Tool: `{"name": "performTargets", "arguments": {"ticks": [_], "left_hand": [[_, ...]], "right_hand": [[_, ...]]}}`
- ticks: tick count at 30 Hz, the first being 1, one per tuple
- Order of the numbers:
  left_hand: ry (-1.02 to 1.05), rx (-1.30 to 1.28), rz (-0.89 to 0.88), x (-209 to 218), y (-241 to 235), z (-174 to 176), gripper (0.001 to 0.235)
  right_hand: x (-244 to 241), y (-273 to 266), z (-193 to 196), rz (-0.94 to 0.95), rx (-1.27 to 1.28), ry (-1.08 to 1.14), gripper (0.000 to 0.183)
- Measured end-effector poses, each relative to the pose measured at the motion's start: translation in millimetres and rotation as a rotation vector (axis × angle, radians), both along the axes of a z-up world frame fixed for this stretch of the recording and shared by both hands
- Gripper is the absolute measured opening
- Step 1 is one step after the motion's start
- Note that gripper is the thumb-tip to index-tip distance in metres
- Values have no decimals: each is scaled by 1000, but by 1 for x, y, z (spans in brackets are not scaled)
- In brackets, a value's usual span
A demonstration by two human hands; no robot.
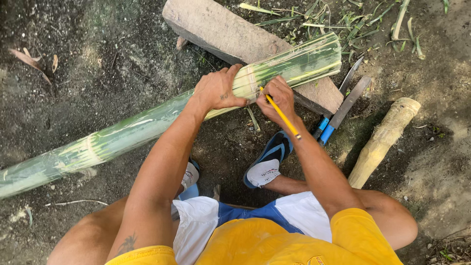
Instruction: The person uses a machete and a wooden mallet to split a long bamboo pole into thin strips. They mark the bamboo with a pencil, then repeatedly strike the machete to split the pole into halves and then into smaller sections.
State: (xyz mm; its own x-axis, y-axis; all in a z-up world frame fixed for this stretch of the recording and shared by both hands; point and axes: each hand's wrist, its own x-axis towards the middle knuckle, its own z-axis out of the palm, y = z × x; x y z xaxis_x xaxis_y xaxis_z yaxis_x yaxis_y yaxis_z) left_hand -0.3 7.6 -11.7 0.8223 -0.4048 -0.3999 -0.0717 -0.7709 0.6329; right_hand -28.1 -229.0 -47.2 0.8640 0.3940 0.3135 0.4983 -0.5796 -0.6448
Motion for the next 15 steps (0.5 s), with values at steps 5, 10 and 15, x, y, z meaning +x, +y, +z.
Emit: {"name": "performTargets", "arguments": {"ticks": [5, 10, 15], "left_hand": [[10, -121, -47, -5, 15, -17, 114], [317, 83, -25, -29, 77, -18, 135], [84, 171, 64, -48, 73, -2, 115]], "right_hand": [[-13, 5, 0, -158, 279, 240, 15], [-59, -7, -21, 262, -36, 630, 13], [-90, -27, -119, 386, -804, 895, 22]]}}
